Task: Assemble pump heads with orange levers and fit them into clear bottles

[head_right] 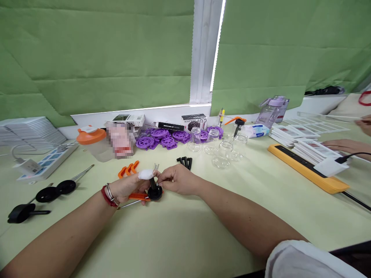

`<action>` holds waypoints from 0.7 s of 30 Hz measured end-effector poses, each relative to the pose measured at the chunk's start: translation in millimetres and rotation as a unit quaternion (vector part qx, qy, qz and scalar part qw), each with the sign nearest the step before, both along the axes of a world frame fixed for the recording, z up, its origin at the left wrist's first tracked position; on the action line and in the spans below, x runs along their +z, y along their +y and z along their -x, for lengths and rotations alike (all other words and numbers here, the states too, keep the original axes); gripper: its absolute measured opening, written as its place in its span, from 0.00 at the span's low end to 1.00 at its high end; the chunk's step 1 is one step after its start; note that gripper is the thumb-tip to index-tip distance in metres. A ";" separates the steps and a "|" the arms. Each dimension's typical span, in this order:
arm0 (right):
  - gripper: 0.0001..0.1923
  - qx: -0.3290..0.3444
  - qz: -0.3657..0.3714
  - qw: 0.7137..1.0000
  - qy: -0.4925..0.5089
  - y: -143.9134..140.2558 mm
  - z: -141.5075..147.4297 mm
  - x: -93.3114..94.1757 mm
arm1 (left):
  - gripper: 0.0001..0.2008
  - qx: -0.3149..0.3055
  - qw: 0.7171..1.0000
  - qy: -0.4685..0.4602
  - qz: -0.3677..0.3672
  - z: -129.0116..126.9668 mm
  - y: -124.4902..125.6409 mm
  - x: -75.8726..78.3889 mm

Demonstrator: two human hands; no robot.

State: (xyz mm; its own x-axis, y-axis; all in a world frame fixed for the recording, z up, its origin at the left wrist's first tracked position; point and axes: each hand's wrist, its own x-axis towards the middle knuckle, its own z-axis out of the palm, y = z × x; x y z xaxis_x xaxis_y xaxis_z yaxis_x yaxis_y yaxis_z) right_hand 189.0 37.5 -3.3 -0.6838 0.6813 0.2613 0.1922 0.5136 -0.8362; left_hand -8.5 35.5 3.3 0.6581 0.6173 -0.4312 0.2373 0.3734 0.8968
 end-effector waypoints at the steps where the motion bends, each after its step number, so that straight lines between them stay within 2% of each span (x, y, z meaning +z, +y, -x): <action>1: 0.11 0.000 -0.023 1.000 -0.011 0.0 -0.4 0.6 | 0.20 0.003 1.000 0.003 -0.001 -0.1 -0.8 0.5; 5: 0.12 0.003 -0.075 0.997 -0.031 0.7 -2.0 0.7 | 0.19 0.014 1.000 0.011 -0.006 0.1 -3.0 2.7; 21: 0.10 0.010 -0.116 0.992 -0.046 1.1 -2.3 -0.1 | 0.18 0.018 1.000 0.007 0.007 -2.7 -6.4 9.2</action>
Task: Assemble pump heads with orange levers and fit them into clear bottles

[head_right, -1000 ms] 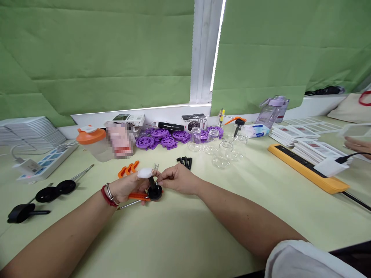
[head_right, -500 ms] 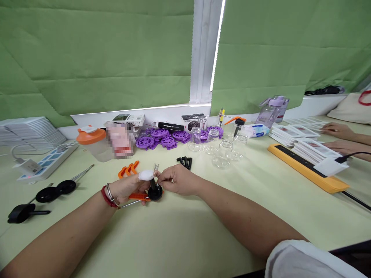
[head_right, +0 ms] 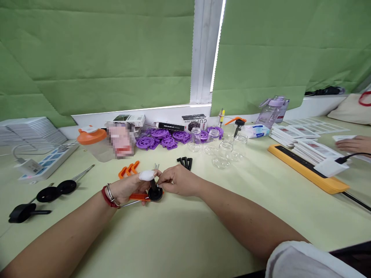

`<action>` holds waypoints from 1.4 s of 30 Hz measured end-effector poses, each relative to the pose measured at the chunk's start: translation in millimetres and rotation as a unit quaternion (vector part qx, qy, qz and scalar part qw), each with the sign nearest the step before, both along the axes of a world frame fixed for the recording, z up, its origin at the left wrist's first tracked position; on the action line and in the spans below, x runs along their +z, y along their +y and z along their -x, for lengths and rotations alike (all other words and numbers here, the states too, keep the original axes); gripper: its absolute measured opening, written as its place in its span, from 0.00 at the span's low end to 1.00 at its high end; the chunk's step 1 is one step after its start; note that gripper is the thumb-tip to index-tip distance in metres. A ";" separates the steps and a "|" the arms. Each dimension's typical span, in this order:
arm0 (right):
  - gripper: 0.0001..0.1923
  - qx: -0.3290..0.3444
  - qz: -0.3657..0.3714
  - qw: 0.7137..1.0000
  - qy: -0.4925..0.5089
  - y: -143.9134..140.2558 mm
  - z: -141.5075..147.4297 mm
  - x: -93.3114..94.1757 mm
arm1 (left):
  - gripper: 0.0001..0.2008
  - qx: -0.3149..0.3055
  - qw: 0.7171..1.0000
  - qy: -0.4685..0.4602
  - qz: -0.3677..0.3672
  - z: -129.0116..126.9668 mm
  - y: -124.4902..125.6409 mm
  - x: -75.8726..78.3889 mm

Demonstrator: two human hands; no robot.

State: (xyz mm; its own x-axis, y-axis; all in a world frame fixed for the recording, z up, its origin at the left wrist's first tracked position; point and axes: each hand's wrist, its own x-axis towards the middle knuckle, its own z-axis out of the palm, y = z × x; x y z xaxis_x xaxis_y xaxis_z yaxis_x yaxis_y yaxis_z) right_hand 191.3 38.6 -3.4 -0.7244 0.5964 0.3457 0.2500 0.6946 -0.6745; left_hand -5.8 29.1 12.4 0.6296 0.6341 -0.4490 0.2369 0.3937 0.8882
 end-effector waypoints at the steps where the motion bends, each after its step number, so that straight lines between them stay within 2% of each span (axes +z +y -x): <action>1: 0.10 0.000 0.001 1.000 0.001 0.1 0.3 0.0 | 0.18 0.001 1.000 0.001 0.000 -0.1 -0.1 0.3; 19: 0.09 0.051 0.033 0.998 0.013 7.5 -3.3 -3.3 | 0.19 -0.007 1.000 -0.006 -0.006 0.2 1.1 -0.8; 35: 0.08 0.051 0.109 0.991 0.059 6.8 -2.3 -2.0 | 0.20 -0.009 0.999 -0.031 -0.006 5.1 3.9 -8.1; 42: 0.09 0.018 0.161 0.985 0.065 4.2 0.0 -2.5 | 0.22 0.004 1.000 -0.011 -0.019 3.4 0.3 -5.2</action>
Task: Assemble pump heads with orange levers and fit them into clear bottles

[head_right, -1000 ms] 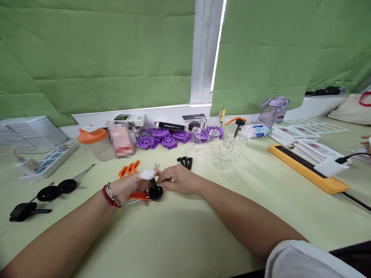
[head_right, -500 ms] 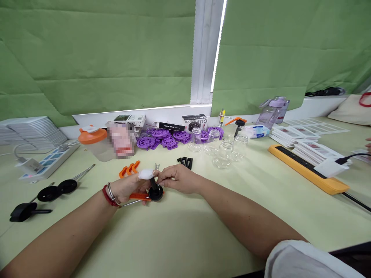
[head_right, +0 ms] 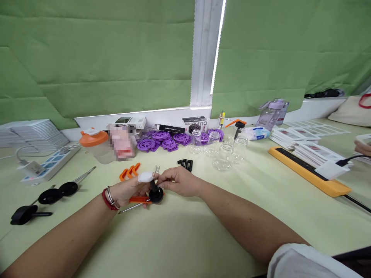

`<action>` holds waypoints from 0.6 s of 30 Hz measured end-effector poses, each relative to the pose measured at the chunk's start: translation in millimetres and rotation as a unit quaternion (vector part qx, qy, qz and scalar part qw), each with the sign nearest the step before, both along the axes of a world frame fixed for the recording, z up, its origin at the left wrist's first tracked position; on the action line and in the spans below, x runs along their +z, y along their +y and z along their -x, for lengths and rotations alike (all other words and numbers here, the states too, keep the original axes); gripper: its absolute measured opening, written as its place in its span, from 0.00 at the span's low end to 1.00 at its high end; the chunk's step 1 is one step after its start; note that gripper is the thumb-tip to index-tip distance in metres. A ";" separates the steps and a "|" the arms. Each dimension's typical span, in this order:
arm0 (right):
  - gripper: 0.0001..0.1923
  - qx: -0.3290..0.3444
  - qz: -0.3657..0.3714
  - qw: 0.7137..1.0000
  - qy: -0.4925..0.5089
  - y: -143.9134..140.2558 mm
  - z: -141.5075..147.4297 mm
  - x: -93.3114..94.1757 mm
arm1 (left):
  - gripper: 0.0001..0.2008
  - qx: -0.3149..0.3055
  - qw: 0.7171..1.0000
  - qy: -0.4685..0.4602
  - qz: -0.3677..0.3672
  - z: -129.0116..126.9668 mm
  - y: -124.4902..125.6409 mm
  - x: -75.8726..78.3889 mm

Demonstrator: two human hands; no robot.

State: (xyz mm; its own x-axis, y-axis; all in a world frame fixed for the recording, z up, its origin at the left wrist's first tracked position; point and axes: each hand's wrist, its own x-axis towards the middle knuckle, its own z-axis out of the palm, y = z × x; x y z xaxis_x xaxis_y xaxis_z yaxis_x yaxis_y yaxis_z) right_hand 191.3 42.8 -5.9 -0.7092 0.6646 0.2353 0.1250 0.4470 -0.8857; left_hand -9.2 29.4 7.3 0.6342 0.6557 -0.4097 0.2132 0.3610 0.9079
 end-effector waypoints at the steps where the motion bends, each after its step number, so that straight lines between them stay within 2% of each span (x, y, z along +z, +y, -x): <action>1: 0.10 -0.014 0.023 1.000 0.005 -0.4 0.0 -0.2 | 0.21 0.008 1.000 0.003 -0.003 -0.9 -1.0 2.2; 4: 0.15 -0.073 0.108 0.991 0.025 -2.2 -0.8 1.7 | 0.21 0.042 0.998 -0.019 -0.048 -5.4 -6.8 11.7; 7: 0.22 -0.083 0.223 0.969 0.067 -6.6 -1.5 7.6 | 0.21 0.092 0.976 -0.008 -0.197 -12.7 -16.8 18.5; 9: 0.25 -0.060 0.295 0.949 0.091 -11.0 -0.8 11.6 | 0.25 0.126 0.924 0.063 -0.354 -18.2 -23.6 16.6; 12: 0.22 -0.031 0.336 0.936 0.099 -16.9 1.7 13.9 | 0.42 0.154 0.805 0.147 -0.554 -24.1 -27.8 4.2; 14: 0.18 -0.030 0.334 0.937 0.101 -18.9 3.5 12.6 | 0.48 0.142 0.752 0.168 -0.622 -25.0 -25.5 -5.9; 18: 0.16 -0.054 0.280 0.954 0.089 -15.6 4.4 7.8 | 0.54 0.114 0.698 0.179 -0.684 -21.0 -15.2 -17.9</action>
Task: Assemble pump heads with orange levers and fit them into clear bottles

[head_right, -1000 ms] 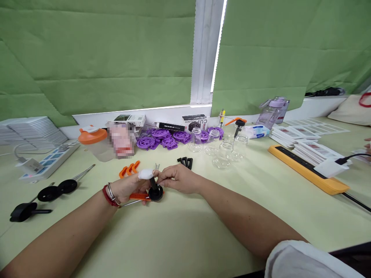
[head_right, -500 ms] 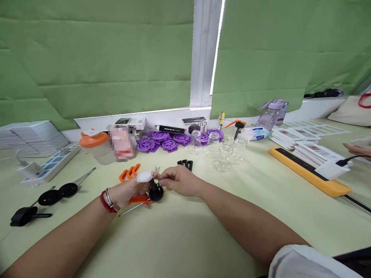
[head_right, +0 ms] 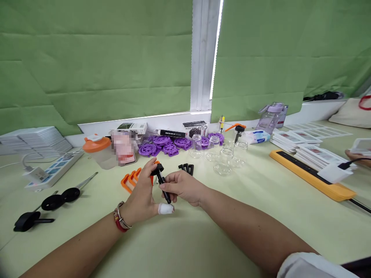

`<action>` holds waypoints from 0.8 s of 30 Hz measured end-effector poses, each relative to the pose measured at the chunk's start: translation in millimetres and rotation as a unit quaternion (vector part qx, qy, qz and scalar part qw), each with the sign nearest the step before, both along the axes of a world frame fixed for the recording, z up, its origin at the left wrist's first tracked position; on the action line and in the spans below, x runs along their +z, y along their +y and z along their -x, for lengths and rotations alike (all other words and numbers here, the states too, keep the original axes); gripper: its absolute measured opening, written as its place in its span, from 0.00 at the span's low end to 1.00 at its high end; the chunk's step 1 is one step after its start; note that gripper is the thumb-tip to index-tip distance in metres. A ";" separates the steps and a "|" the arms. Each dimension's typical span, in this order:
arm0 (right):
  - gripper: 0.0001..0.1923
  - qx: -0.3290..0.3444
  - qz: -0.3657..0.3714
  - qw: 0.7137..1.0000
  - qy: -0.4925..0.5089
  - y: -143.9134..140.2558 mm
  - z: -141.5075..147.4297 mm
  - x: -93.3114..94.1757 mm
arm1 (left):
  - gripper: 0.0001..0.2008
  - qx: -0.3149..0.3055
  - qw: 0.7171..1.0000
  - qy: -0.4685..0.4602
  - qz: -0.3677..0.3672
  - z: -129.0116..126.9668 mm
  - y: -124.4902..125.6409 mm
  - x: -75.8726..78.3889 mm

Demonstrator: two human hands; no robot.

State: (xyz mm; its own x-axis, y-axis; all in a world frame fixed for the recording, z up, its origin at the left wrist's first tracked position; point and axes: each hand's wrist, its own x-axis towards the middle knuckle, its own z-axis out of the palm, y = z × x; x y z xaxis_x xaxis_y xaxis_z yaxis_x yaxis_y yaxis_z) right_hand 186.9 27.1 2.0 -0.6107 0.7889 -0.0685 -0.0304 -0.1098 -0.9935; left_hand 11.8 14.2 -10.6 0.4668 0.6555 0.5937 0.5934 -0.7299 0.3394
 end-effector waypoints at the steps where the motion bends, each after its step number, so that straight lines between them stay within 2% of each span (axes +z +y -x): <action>1: 0.16 -0.016 -0.033 0.999 -0.017 2.7 -0.7 -0.7 | 0.54 0.010 1.000 0.001 -0.014 1.4 2.4 -1.2; 3: 0.14 -0.067 -0.124 0.988 -0.070 11.2 -3.1 -1.0 | 0.52 0.056 0.998 0.005 -0.028 4.1 6.3 -2.8; 5: 0.10 -0.123 -0.237 0.951 -0.156 24.0 -5.9 0.3 | 0.46 0.116 0.993 0.035 0.000 6.5 9.7 -5.2; 6: 0.09 -0.144 -0.294 0.921 -0.213 31.7 -6.7 1.3 | 0.42 0.140 0.988 0.062 0.033 7.4 11.2 -6.9; 8: 0.08 -0.156 -0.397 0.833 -0.353 49.0 -6.1 3.3 | 0.38 0.156 0.973 0.130 0.113 9.0 14.2 -10.8; 10: 0.09 -0.132 -0.463 0.736 -0.476 66.5 -1.3 3.5 | 0.38 0.141 0.954 0.199 0.176 10.1 16.5 -14.4; 11: 0.10 -0.111 -0.484 0.696 -0.519 74.6 2.5 2.4 | 0.38 0.130 0.946 0.226 0.195 10.5 17.2 -15.7; 12: 0.10 -0.100 -0.490 0.680 -0.536 81.9 6.9 0.5 | 0.39 0.119 0.939 0.248 0.208 10.8 17.7 -16.8; 18: 0.10 -0.062 -0.487 0.657 -0.572 106.7 30.8 -20.8 | 0.41 0.083 0.919 0.290 0.255 9.6 13.4 -19.2; 24: 0.10 -0.045 -0.473 0.653 -0.590 113.4 37.0 -34.0 | 0.42 0.073 0.905 0.310 0.282 4.1 6.6 -16.7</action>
